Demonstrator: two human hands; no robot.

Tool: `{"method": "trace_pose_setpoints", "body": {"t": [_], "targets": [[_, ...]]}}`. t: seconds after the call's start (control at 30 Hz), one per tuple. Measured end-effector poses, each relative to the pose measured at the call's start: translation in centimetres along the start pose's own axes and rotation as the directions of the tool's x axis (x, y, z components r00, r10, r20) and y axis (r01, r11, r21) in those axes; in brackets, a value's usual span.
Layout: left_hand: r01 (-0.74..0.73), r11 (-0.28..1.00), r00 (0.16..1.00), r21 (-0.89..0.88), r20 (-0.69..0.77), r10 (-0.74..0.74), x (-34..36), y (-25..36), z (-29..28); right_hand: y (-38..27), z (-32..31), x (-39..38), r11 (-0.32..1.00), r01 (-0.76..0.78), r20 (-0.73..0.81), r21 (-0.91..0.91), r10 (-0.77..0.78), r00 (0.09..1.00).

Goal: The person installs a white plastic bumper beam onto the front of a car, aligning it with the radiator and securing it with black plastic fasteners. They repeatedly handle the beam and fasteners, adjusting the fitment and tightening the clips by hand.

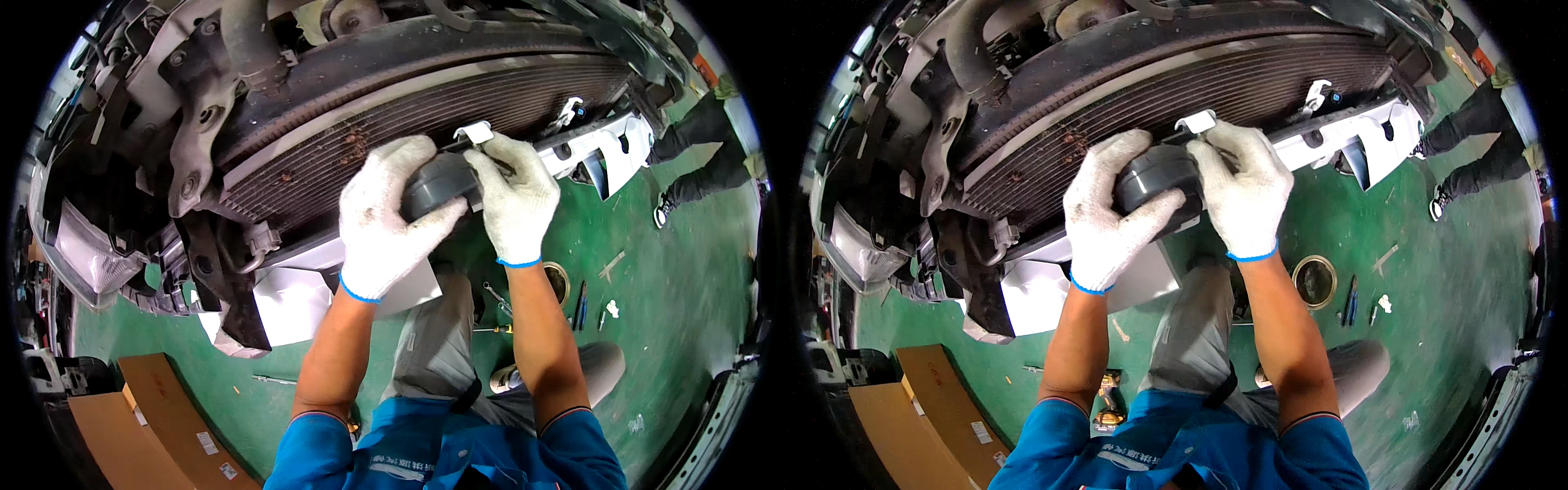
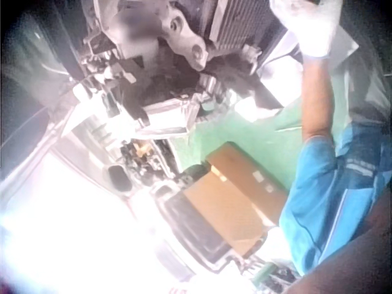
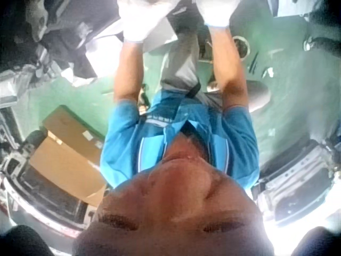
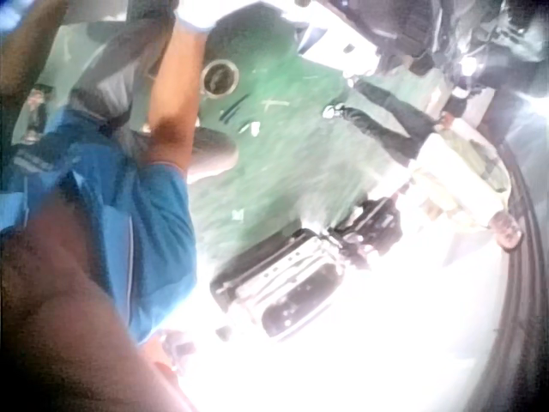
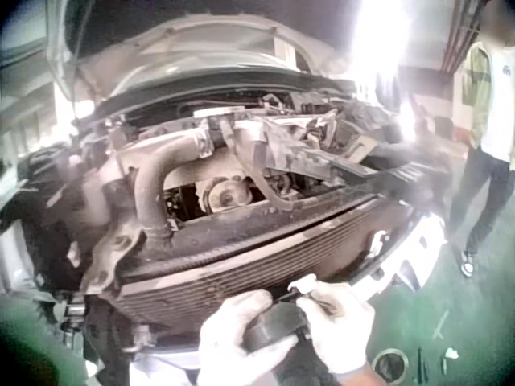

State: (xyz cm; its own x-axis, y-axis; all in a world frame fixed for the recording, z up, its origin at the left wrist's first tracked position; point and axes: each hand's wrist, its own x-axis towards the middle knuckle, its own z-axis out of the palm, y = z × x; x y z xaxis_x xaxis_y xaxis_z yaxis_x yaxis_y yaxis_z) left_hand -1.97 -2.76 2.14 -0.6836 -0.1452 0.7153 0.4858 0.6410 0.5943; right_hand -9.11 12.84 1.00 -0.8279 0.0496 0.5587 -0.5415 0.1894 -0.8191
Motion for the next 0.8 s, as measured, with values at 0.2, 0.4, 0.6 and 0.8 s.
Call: {"method": "trace_pose_setpoints", "body": {"t": [0.2,0.4,0.6,0.8], "targets": [[-0.114,0.993,0.993,0.020,-0.020,0.114,0.01,-0.35,0.08,0.64,0.30,-0.13,0.990,-0.090,-0.009,0.108,0.091,0.996],[-0.078,0.997,0.997,-0.007,-0.004,0.078,-0.40,-0.37,-0.04,0.47,0.39,-0.34,0.987,-0.113,-0.015,0.113,0.116,0.993],[-0.036,0.999,0.998,0.017,-0.043,0.036,-0.73,-0.41,0.29,0.34,0.33,-0.20,0.999,-0.037,0.005,0.018,0.037,0.999],[0.001,0.995,1.000,0.099,-0.025,0.001,-0.90,0.21,0.18,0.53,-0.04,0.07,0.987,0.117,0.025,-0.109,-0.115,0.993]]}}
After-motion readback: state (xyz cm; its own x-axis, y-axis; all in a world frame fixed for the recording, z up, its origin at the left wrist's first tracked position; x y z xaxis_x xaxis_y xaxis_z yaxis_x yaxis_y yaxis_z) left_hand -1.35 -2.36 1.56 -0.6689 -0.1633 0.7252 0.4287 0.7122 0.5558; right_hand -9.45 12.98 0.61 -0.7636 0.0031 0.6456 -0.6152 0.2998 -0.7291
